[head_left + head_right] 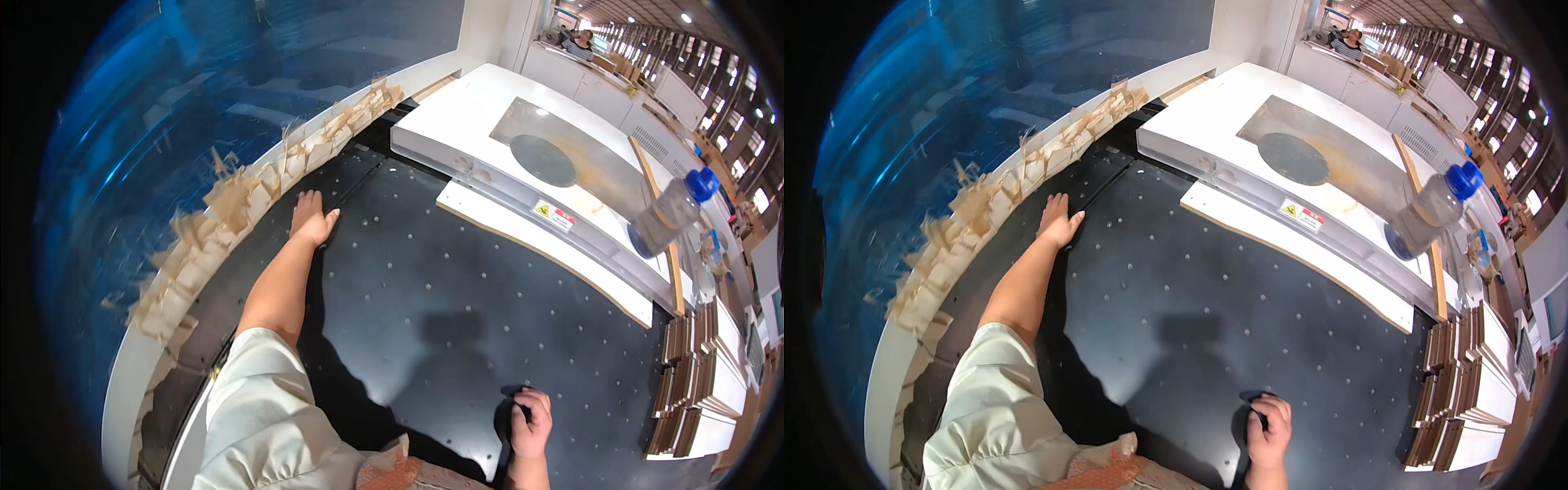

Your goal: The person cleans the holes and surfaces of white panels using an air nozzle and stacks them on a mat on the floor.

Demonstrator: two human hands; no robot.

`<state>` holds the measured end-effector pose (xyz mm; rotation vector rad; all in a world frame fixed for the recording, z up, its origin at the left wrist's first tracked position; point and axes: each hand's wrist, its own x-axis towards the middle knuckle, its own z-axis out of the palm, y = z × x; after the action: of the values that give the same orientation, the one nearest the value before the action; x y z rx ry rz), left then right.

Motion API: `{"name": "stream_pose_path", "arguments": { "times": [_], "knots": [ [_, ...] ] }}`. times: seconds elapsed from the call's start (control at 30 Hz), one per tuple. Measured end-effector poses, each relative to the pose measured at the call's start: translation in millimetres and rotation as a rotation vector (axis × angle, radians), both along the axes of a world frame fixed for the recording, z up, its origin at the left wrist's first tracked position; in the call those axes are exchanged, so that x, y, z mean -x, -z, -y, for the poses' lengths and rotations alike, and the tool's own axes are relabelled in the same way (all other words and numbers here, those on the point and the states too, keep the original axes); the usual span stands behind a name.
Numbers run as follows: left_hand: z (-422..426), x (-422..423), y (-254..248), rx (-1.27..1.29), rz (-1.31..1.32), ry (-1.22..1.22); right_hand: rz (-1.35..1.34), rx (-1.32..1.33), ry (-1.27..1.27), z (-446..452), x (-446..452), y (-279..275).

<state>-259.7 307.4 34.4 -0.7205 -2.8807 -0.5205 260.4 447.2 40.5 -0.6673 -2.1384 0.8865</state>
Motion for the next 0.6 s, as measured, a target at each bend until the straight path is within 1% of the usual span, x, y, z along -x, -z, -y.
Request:
{"name": "stream_pose_path", "arguments": {
  "times": [0.03,0.1,0.13,0.17,0.23,0.3,0.33,0.37,0.43,0.47,0.53,0.57,0.6],
  "knots": [
    [-3.6,20.1,9.7,0.03,0.081,-0.069,0.011,-0.015,0.018,0.3,2.3,-0.8],
    [-14.0,50.2,15.0,-0.119,0.004,-0.003,0.069,-0.051,0.051,1.7,7.1,-1.6],
    [-19.4,72.1,23.5,-0.2,-0.073,0.033,0.109,-0.063,0.026,3.0,9.9,-2.7],
    [-27.5,87.4,25.7,-0.202,-0.076,0.018,0.16,-0.077,0.03,7.2,16.3,-9.7],
    [-42.0,107.2,11.9,-0.156,0.058,0.035,0.279,-0.093,-0.037,4.2,13.4,-17.2],
    [-55.0,134.9,18.9,-0.098,-0.022,0.075,0.295,-0.079,-0.037,4.1,18.0,-19.8],
    [-62.8,147.9,25.2,0.012,-0.131,0.04,0.331,-0.078,-0.028,5.3,20.2,-22.1],
    [-68.8,153.6,22.3,0.075,-0.121,0.025,0.345,-0.078,-0.011,6.3,23.4,-24.4],
    [-71.8,175.7,38.4,0.01,-0.076,0.06,0.395,-0.079,-0.017,7.2,28.2,-30.9],
    [-73.7,169.7,37.9,0.01,-0.065,0.063,0.394,-0.074,-0.023,7.0,28.6,-30.3],
    [-69.9,151.4,21.7,0.033,-0.16,0.032,0.396,-0.082,-0.059,5.3,24.8,-28.6],
    [-69.4,145.3,18.5,0.027,-0.165,0.035,0.384,-0.096,-0.082,4.2,22.3,-26.0],
    [-68.1,136.8,16.8,0.027,-0.097,0.047,0.325,-0.113,-0.021,6.8,25.8,-15.1]
  ]
}}
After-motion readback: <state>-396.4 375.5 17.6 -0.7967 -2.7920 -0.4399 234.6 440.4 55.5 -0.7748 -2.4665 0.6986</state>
